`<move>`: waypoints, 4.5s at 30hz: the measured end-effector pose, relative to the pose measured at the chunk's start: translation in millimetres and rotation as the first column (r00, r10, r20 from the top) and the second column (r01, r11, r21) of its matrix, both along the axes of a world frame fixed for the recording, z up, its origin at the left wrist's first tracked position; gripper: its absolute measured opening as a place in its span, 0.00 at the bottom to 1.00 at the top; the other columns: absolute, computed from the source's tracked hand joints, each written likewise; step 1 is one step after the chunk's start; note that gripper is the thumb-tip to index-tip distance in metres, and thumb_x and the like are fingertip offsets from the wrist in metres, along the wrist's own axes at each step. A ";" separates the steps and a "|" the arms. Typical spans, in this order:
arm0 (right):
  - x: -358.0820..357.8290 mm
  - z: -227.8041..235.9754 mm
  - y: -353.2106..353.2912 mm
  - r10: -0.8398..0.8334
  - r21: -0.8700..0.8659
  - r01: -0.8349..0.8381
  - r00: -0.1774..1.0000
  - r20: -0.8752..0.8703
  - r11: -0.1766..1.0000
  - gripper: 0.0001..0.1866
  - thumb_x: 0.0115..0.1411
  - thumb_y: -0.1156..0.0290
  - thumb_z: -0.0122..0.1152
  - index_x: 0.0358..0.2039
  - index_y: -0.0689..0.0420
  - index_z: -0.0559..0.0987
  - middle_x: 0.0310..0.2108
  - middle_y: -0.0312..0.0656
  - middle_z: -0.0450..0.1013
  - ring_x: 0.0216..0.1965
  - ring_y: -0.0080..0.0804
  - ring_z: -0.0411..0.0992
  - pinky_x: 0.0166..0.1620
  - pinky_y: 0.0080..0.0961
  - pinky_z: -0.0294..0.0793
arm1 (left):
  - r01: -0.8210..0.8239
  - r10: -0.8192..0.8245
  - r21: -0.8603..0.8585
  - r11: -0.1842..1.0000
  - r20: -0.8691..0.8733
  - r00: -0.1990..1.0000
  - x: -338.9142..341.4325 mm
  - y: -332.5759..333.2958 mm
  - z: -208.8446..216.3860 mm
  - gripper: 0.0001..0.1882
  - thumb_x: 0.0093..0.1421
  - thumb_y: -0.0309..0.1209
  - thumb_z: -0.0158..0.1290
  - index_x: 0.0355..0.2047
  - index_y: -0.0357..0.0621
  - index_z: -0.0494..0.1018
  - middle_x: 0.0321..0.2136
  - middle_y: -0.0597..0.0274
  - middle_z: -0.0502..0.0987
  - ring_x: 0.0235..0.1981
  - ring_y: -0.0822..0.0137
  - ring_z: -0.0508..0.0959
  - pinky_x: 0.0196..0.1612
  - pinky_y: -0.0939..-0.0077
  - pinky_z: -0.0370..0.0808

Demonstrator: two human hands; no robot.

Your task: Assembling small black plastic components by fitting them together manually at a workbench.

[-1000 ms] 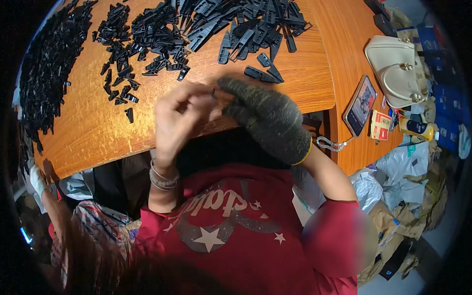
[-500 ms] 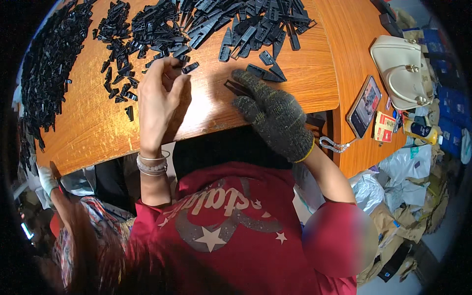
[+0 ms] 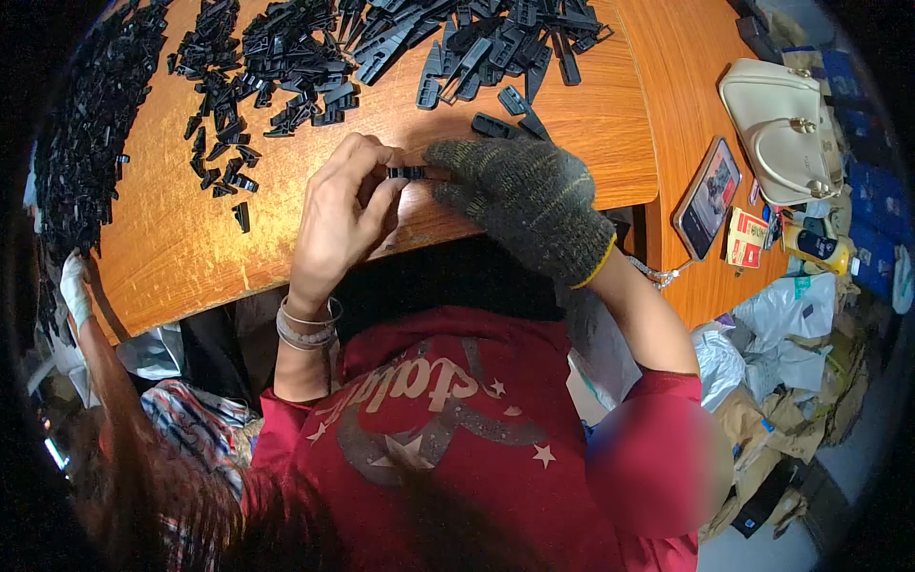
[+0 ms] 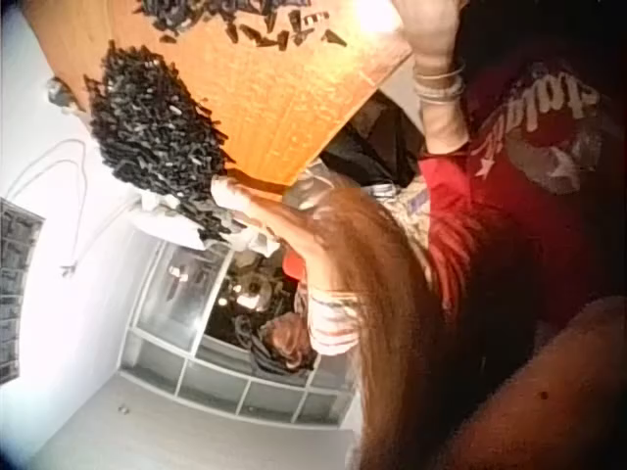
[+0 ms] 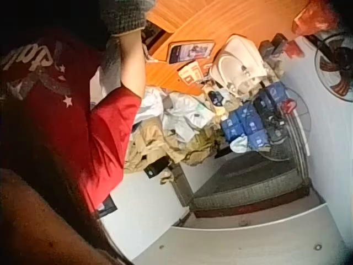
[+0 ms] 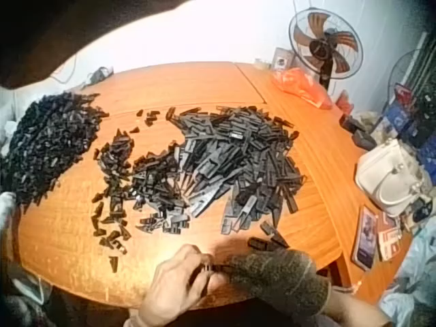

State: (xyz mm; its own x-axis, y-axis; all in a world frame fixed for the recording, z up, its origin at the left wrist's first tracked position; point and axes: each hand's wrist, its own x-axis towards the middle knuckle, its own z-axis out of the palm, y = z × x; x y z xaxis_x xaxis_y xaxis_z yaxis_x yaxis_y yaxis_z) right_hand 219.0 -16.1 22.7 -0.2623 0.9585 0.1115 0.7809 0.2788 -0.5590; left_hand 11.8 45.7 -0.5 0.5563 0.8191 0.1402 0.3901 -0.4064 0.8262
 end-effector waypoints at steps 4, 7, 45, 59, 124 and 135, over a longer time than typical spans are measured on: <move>-8.2 15.2 6.6 0.003 -0.072 0.001 0.999 0.050 0.997 0.13 0.59 0.63 0.57 0.42 0.52 0.80 0.37 0.42 0.78 0.41 0.45 0.74 0.45 0.42 0.70 | 0.015 -0.014 0.037 0.999 -0.017 1.000 -1.5 -0.3 -3.0 0.09 0.53 0.19 0.57 0.36 0.34 0.73 0.30 0.53 0.72 0.28 0.55 0.75 0.33 0.70 0.72; -15.1 19.8 11.6 0.057 -0.062 -0.049 0.990 0.126 0.997 0.12 0.57 0.64 0.57 0.38 0.55 0.80 0.33 0.44 0.77 0.37 0.46 0.74 0.41 0.42 0.71 | 0.008 -0.007 0.011 1.000 -0.023 1.000 -0.3 -1.9 -3.0 0.10 0.53 0.19 0.57 0.36 0.34 0.72 0.30 0.52 0.72 0.28 0.54 0.75 0.33 0.69 0.72; -15.6 19.0 -25.6 -0.369 -0.452 0.009 0.592 -0.716 0.892 0.15 0.62 0.76 0.56 0.50 0.59 0.77 0.45 0.41 0.77 0.44 0.30 0.77 0.44 0.26 0.76 | 0.334 0.210 -0.565 0.754 0.690 0.693 -23.4 -25.0 -0.3 0.09 0.60 0.17 0.53 0.41 0.31 0.70 0.40 0.49 0.78 0.32 0.70 0.81 0.32 0.83 0.77; -7.1 2.0 -39.4 -0.423 -0.511 -0.166 0.381 -0.822 0.843 0.22 0.60 0.79 0.55 0.57 0.62 0.71 0.49 0.44 0.75 0.46 0.34 0.76 0.46 0.30 0.78 | 0.388 0.331 -0.741 0.548 0.618 0.713 1.3 -32.9 -0.7 0.11 0.59 0.17 0.54 0.43 0.30 0.70 0.29 0.54 0.79 0.26 0.67 0.81 0.28 0.79 0.80; -9.7 2.6 -10.3 -0.343 -0.339 0.198 0.826 -0.448 0.920 0.18 0.61 0.70 0.60 0.52 0.57 0.77 0.44 0.43 0.78 0.37 0.26 0.76 0.36 0.26 0.75 | -0.035 0.031 0.040 0.999 0.095 0.995 -4.3 -5.8 -2.8 0.08 0.51 0.17 0.53 0.32 0.35 0.68 0.29 0.49 0.72 0.32 0.45 0.75 0.35 0.59 0.73; -14.7 22.7 7.7 0.040 -0.060 -0.028 0.977 0.210 0.998 0.14 0.57 0.61 0.59 0.42 0.49 0.82 0.34 0.44 0.78 0.36 0.43 0.76 0.36 0.38 0.74 | -0.037 0.031 0.031 0.999 0.162 0.986 -7.1 -7.9 -14.4 0.13 0.53 0.17 0.56 0.39 0.36 0.72 0.31 0.53 0.75 0.28 0.58 0.77 0.34 0.71 0.74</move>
State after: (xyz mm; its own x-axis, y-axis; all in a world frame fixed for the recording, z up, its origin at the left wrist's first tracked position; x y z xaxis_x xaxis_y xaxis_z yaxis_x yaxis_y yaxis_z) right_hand 204.2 -8.4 45.4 -0.3067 0.9518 -0.0041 0.8737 0.2798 -0.3979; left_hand 4.7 37.8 -14.9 0.4960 0.8304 0.2539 0.2666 -0.4239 0.8656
